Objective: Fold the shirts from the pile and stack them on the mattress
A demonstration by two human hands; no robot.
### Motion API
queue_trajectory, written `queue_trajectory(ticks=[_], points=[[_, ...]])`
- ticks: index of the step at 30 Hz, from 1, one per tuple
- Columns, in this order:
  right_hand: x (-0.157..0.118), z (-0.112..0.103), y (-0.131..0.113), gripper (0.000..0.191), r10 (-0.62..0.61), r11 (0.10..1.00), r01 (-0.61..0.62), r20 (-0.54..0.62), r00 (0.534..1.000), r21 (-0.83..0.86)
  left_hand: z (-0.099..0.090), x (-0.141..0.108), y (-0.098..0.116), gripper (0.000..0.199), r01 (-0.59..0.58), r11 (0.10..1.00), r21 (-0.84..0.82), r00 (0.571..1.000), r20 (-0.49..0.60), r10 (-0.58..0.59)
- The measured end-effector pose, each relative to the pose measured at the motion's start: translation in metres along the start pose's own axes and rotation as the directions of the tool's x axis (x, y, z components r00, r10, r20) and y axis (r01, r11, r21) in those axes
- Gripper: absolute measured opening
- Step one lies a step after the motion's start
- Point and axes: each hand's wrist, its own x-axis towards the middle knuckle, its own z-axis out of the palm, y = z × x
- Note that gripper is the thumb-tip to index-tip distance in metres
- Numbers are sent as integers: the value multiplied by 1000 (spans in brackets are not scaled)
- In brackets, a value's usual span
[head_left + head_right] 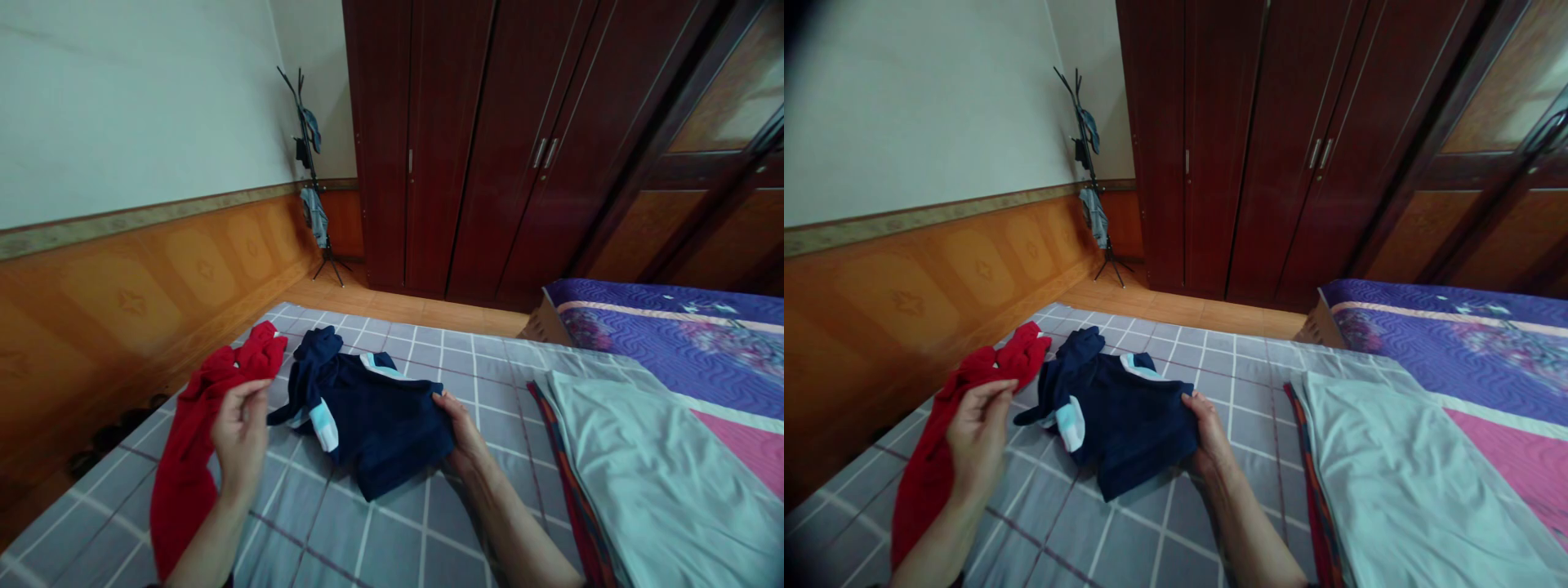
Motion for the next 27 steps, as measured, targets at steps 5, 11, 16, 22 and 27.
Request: queue_trajectory(ticks=[5, 11, 16, 22, 27], points=[[-13, 13, 2, 23, 45, 998, -40, 90, 995, -55, 26, -65, 24, 24, -365, 928, 74, 655, 728, 200], [-26, 28, 10, 42, 149, 968, -84, 275, 950, -235, 51, -98, 12, 22, -441, 867, 231, 505, 863, 27], [-19, 20, 6, 40, 130, 876, -31, 173, 976, -480, 50, -84, -1, 12, 0, 986, 165, 652, 747, -125], [-29, 20, 1, 36, 555, 481, -108, 206, 806, -870, 49, -79, 4, 22, 244, 970, -3, 729, 661, -181], [-33, 26, 17, 33, 312, 693, 60, 375, 873, -718, 45, -93, 27, 20, 170, 985, 41, 356, 929, -100]])
